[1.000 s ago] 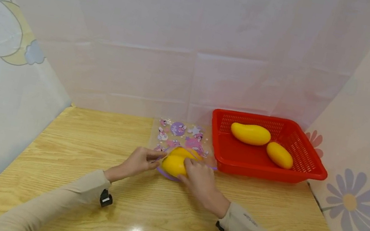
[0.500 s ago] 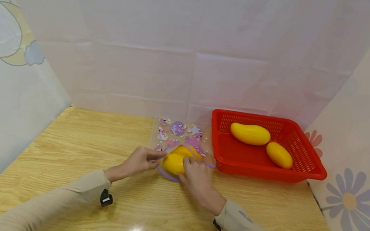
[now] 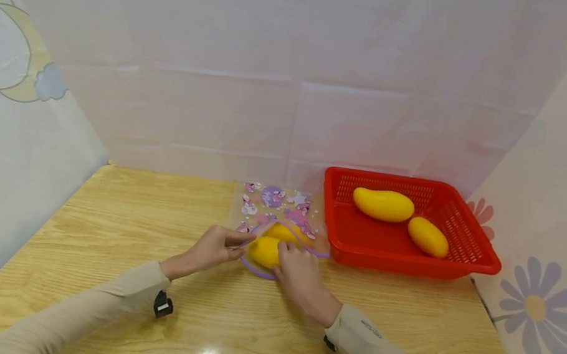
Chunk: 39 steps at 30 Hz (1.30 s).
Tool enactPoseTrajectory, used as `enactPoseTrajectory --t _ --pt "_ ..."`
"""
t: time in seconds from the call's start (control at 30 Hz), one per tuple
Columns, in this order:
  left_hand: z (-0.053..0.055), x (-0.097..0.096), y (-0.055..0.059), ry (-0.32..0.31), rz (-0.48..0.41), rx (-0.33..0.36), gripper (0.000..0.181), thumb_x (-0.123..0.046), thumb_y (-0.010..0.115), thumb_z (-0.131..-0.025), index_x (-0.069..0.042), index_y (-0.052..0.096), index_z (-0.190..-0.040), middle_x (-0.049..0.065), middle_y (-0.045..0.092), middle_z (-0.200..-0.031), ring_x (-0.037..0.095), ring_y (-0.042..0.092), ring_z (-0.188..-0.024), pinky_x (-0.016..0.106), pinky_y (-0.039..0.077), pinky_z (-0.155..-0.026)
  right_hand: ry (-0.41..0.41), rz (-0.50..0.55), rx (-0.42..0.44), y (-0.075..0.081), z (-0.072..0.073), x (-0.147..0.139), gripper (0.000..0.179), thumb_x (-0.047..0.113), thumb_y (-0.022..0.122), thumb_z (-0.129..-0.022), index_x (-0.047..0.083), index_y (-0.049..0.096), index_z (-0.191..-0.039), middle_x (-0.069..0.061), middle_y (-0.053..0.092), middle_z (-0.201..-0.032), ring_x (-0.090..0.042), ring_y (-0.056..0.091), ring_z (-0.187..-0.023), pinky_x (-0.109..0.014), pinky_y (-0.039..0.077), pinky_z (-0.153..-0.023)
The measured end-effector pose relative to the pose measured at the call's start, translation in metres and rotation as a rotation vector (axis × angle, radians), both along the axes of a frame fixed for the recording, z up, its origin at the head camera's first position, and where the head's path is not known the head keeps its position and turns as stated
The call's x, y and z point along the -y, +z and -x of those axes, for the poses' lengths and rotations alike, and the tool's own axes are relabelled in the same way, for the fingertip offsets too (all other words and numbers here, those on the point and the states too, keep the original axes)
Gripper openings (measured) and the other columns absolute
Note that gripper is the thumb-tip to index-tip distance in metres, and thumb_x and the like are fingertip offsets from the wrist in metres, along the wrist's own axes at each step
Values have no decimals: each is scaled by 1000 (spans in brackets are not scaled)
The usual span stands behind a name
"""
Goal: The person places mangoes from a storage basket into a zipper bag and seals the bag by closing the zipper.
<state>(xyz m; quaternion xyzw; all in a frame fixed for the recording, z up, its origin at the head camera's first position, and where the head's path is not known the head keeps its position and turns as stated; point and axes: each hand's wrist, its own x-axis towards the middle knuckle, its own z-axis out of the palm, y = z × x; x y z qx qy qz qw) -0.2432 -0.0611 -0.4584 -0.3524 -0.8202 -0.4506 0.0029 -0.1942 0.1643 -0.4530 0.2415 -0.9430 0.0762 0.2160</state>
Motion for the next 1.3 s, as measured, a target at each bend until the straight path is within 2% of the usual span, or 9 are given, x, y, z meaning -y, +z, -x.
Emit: enactPoseTrajectory --t 0.33,0.53,0.9,1.3 --pt "0 1 -2 -18 0 -2 38 14 66 -84 9 64 -122 20 65 -122 30 62 -112 27 55 -89 -20 -50 22 0 1 3 37 24 87 -76 6 56 -85 -9 62 -82 -29 64 -65 -40 54 -46" --pt "0 1 -4 -19 -5 0 38 14 66 -84 9 64 -122 19 65 -122 30 63 -112 27 55 -90 -39 -81 -23 -1 -1 3 34 22 88 -74 4 61 -85 -9 60 -82 -30 63 -65 -42 54 -45" --pt "1 1 -3 -5 14 -4 38 13 67 -84 7 66 -122 19 66 -121 28 64 -111 27 55 -90 12 -65 -92 -1 -2 2 27 11 86 -75 6 62 -83 -9 60 -82 -29 62 -68 -38 53 -43" --pt "2 2 -4 -7 21 2 38 13 66 -85 7 66 -122 18 66 -120 28 64 -111 25 55 -90 11 -35 -88 4 -5 -1 20 8 85 -75 6 65 -78 -8 59 -81 -26 62 -62 -35 53 -42"
